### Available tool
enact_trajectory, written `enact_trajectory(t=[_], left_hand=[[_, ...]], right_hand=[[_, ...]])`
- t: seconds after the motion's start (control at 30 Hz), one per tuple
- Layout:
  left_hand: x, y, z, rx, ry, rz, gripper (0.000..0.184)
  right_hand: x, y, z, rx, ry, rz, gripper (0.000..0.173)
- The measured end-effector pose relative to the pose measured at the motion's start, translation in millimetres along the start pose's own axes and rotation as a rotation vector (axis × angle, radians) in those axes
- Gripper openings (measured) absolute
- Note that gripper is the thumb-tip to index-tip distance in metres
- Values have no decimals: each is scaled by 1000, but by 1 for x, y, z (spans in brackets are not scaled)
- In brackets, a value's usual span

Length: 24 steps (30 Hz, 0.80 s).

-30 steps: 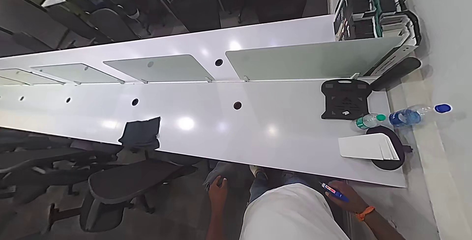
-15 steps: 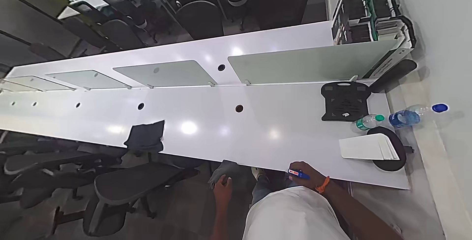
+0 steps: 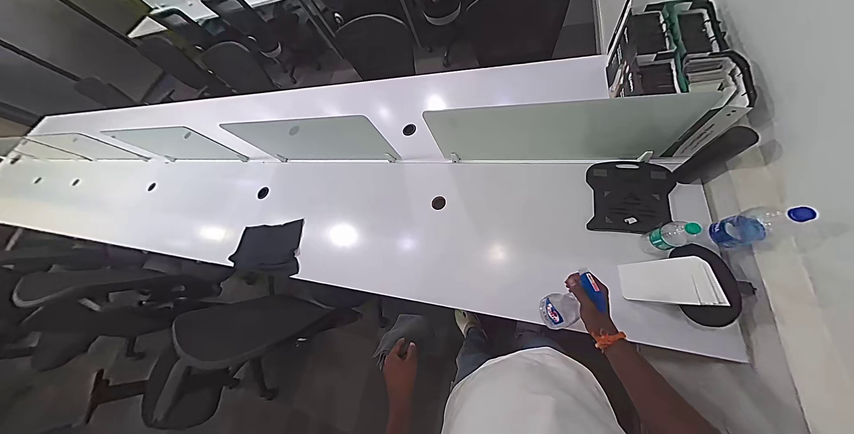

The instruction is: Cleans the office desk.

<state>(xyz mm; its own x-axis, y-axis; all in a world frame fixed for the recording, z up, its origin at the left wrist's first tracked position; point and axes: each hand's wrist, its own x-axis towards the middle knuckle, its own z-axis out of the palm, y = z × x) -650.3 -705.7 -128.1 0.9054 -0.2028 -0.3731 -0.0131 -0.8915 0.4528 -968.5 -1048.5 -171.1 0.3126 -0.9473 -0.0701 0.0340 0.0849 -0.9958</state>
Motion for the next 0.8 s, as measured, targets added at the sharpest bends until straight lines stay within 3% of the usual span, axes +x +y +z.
enact_trajectory(t=[0.2,0.33,0.47,0.67,0.8], left_hand=[[10,15,6,12,-36,44,40],[16,31,7,5,-52,75,41],[21,40,7,3,-51,106,41],[25,48,9,12,-66,146,41],[22,52,6,10,-56,168,40]], right_hand=[[-47,0,-61,-199,133,79,13],[-102,13,-97,-422,-129,200,27],[-135,39,-121,-481,-342,199,27],[-101,3,-107,-334,-183,145,21],[-47,-27,-81,-237,-34,-98,20]])
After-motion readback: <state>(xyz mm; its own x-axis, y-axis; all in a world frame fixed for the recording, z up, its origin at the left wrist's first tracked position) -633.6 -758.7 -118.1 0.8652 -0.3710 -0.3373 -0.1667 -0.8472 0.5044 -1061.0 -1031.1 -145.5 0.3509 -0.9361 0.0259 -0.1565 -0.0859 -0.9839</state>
